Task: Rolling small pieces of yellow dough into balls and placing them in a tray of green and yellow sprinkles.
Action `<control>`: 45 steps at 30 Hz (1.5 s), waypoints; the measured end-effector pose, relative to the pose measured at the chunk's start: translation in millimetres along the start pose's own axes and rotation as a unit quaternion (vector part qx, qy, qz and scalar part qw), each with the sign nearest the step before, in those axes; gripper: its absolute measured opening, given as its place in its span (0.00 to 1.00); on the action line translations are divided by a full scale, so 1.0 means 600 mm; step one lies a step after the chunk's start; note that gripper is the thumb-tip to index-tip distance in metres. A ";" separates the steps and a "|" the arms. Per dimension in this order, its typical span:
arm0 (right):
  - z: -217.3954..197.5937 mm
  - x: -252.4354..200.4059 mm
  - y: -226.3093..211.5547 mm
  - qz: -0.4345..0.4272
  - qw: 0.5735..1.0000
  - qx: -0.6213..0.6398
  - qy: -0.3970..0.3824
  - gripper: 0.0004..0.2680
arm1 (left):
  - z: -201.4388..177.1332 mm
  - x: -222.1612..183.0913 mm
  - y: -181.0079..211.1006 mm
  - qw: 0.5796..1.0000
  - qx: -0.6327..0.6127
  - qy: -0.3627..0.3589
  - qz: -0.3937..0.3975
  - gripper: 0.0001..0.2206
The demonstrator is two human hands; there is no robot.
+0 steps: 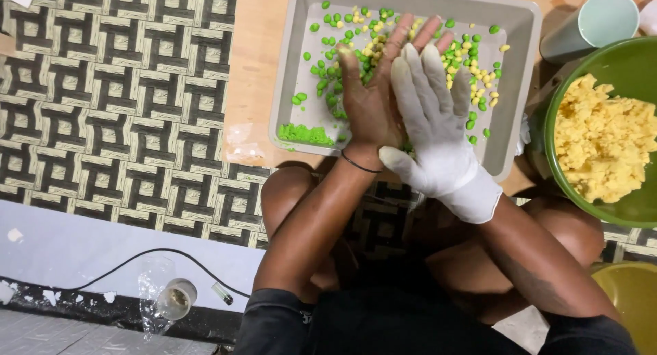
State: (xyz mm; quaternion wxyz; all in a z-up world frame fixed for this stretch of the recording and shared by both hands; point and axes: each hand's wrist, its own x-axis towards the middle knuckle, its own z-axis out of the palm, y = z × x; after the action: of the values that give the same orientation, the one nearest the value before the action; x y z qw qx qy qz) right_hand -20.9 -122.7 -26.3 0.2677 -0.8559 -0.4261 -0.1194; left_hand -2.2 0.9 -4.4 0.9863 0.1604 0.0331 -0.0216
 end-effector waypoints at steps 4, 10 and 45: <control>-0.033 0.004 -0.029 -0.012 0.998 0.064 -0.014 0.31 | -0.062 0.013 -0.011 0.992 -0.041 -0.120 0.027 0.48; -0.063 0.032 -0.025 -0.020 0.992 0.087 0.087 0.11 | -0.063 0.013 0.011 0.998 0.015 -0.032 0.050 0.48; 0.055 -0.001 0.099 0.038 0.974 -0.217 -0.052 0.11 | -0.082 0.020 0.028 0.959 0.168 0.159 0.165 0.39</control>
State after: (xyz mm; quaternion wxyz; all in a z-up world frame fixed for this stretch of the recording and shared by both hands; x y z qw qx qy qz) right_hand 25.0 -133.7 -75.1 0.0570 -0.9140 -0.3709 -0.1543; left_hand 7.5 32.1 -46.6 0.9167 0.3288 0.1587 0.1623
